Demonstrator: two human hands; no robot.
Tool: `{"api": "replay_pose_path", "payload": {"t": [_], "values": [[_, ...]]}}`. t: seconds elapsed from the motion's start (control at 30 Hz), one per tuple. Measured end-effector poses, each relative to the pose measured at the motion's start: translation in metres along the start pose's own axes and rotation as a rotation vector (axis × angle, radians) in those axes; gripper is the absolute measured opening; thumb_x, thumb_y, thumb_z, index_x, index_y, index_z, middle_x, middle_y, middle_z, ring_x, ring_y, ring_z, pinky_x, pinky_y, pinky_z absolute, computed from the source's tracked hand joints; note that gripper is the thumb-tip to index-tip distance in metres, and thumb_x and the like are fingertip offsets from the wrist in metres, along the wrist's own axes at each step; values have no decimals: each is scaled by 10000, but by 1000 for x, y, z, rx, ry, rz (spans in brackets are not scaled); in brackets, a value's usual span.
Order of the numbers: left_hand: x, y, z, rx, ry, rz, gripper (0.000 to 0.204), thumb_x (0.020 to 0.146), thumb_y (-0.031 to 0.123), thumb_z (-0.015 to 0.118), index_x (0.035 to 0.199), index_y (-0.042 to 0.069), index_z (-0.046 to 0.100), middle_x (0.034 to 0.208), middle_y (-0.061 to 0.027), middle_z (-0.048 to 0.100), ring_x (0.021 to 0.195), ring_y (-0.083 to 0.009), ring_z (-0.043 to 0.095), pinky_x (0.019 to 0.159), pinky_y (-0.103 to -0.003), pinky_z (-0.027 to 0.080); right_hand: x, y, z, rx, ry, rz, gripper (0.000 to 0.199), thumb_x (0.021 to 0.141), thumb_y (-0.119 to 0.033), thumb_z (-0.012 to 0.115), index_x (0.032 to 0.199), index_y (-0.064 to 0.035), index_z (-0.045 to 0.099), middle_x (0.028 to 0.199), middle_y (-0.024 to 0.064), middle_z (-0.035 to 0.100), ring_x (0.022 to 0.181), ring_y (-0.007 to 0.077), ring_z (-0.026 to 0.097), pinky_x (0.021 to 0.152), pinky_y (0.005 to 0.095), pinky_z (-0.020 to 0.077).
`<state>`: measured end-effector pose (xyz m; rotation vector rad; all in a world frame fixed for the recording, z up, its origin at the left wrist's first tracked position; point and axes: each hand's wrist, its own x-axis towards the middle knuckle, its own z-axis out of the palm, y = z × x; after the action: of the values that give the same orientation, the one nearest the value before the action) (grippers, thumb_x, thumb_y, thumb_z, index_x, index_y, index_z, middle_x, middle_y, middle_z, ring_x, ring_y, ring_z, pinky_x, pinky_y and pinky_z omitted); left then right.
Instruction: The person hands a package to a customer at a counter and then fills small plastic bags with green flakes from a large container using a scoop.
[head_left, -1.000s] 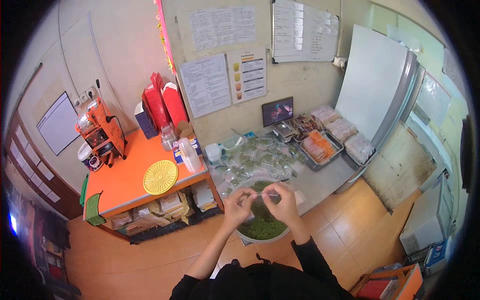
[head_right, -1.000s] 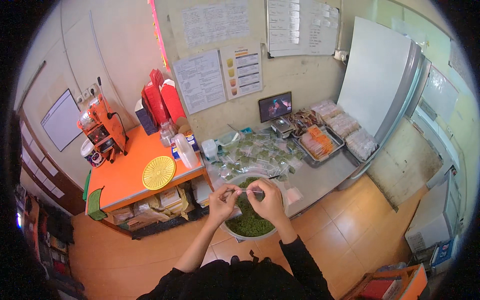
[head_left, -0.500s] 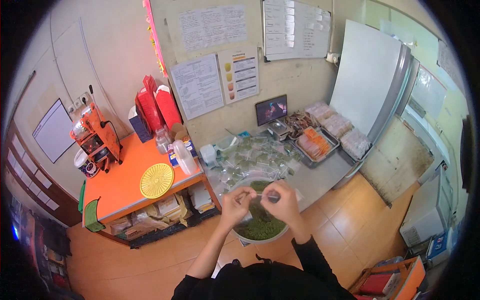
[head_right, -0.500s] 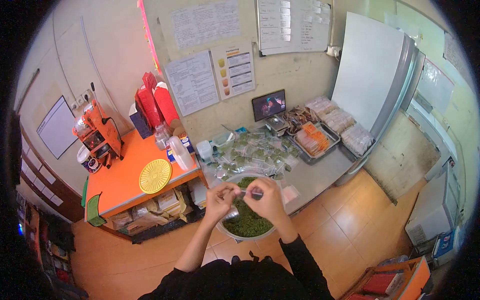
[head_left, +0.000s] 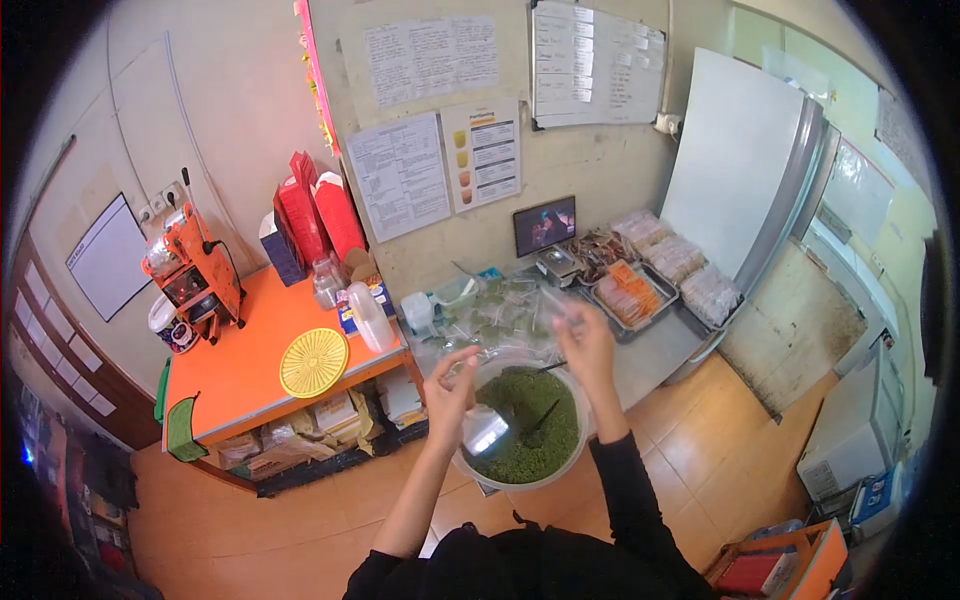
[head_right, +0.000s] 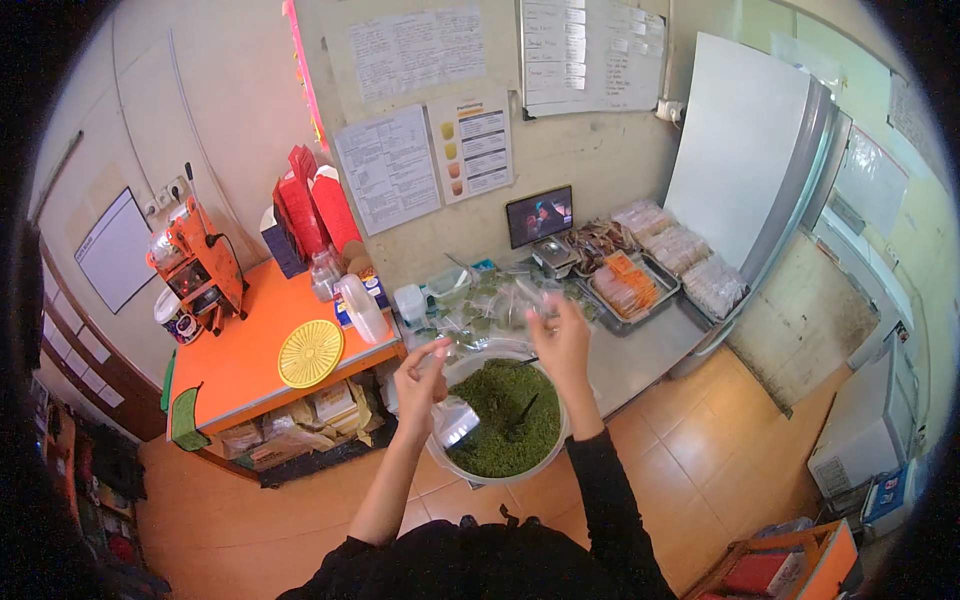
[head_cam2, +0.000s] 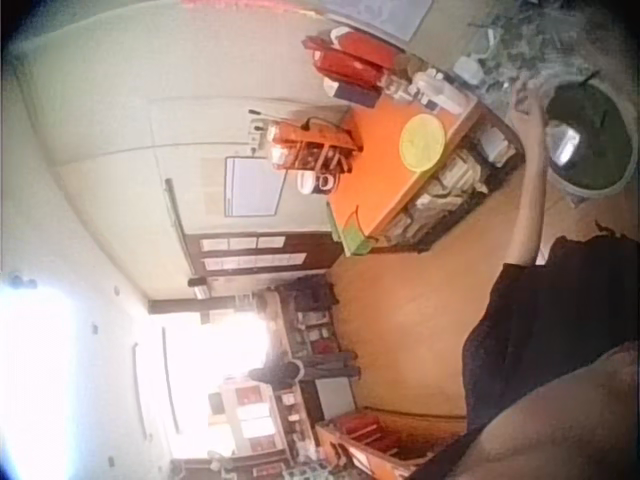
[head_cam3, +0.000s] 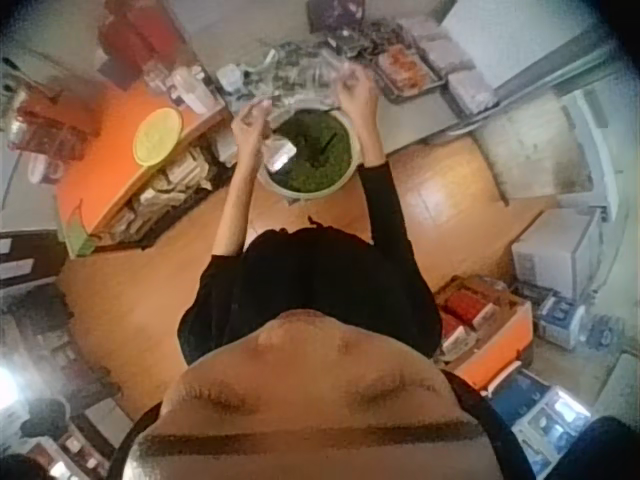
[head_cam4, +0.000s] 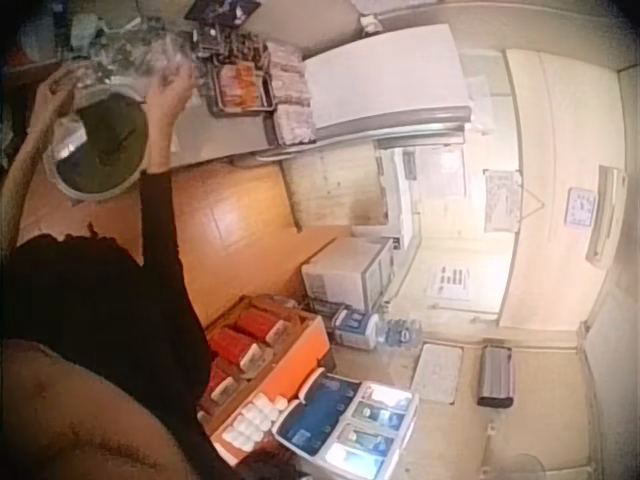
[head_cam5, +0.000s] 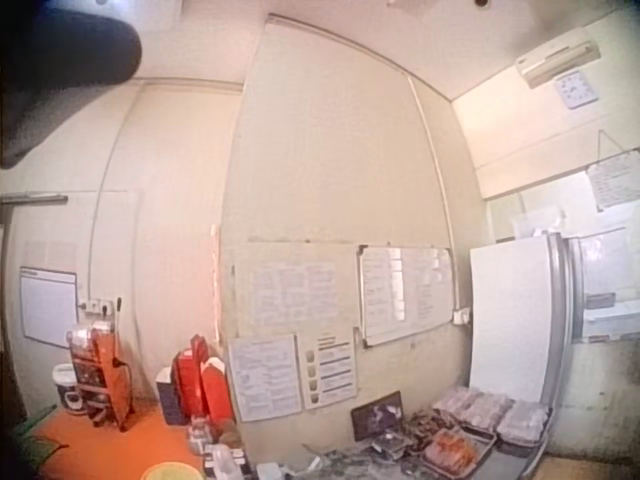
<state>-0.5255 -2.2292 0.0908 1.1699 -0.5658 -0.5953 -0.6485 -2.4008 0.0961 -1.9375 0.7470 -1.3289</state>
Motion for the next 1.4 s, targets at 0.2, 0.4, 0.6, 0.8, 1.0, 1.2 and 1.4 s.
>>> {"api": "replay_pose_path", "payload": {"t": [0.2, 0.4, 0.6, 0.8, 1.0, 1.2, 1.4], "values": [[11, -15, -14, -487, 165, -11, 221, 953, 266, 573, 897, 55, 541, 516, 66, 226, 424, -52, 207, 417, -248, 202, -52, -52, 13, 91, -482, 100, 362, 795, -226, 762, 1048, -13, 613, 918, 137, 593, 685, 197, 606, 636, 298, 504], [12, -18, 2, -604, 322, 8, 268, 976, 274, 545, 781, 96, 499, 496, 67, 269, 401, -51, 220, 398, -246, 180, -80, -42, 21, 128, -263, 93, 194, 775, -90, 739, 913, 6, 642, 763, 151, 683, 626, 199, 672, 563, 281, 504], [15, -18, 0, -330, 279, 35, 270, 929, 269, 632, 748, 92, 536, 521, 95, 316, 426, -27, 259, 412, -232, 183, -74, -47, 22, 107, -32, -94, 92, 825, -92, 691, 819, -10, 649, 696, 143, 644, 605, 227, 656, 536, 310, 482], [10, -16, 0, 284, -277, 51, 158, 875, 136, 696, 960, 4, 699, 825, 15, 669, 674, -15, 538, 569, -181, 405, -54, -46, 1, -84, -184, -176, 140, 866, -98, 664, 763, -15, 618, 619, 45, 604, 513, 117, 528, 498, 276, 405], [13, -22, -7, 355, -265, 206, 90, 879, 80, 652, 910, 5, 690, 782, -8, 671, 652, -24, 534, 567, -204, 413, -64, -32, -11, 501, -554, 183, 176, 900, -122, 647, 760, -19, 619, 635, -57, 567, 568, 45, 511, 533, 216, 407], [-4, -17, 6, 588, -188, 277, 96, 893, 110, 645, 893, 15, 661, 661, -40, 599, 605, -32, 468, 529, -230, 379, -59, -51, -24, 145, -608, 110, 125, 869, -111, 671, 800, -10, 648, 600, -22, 574, 553, 39, 500, 523, 216, 415], [-13, 1, 15, 656, -428, 283, 205, 899, 200, 635, 854, 0, 645, 524, -67, 503, 513, -78, 428, 484, -282, 382, -64, -48, -25, 129, -556, 74, 78, 842, -39, 632, 806, 30, 622, 644, 56, 613, 582, 84, 578, 542, 262, 453]]}}
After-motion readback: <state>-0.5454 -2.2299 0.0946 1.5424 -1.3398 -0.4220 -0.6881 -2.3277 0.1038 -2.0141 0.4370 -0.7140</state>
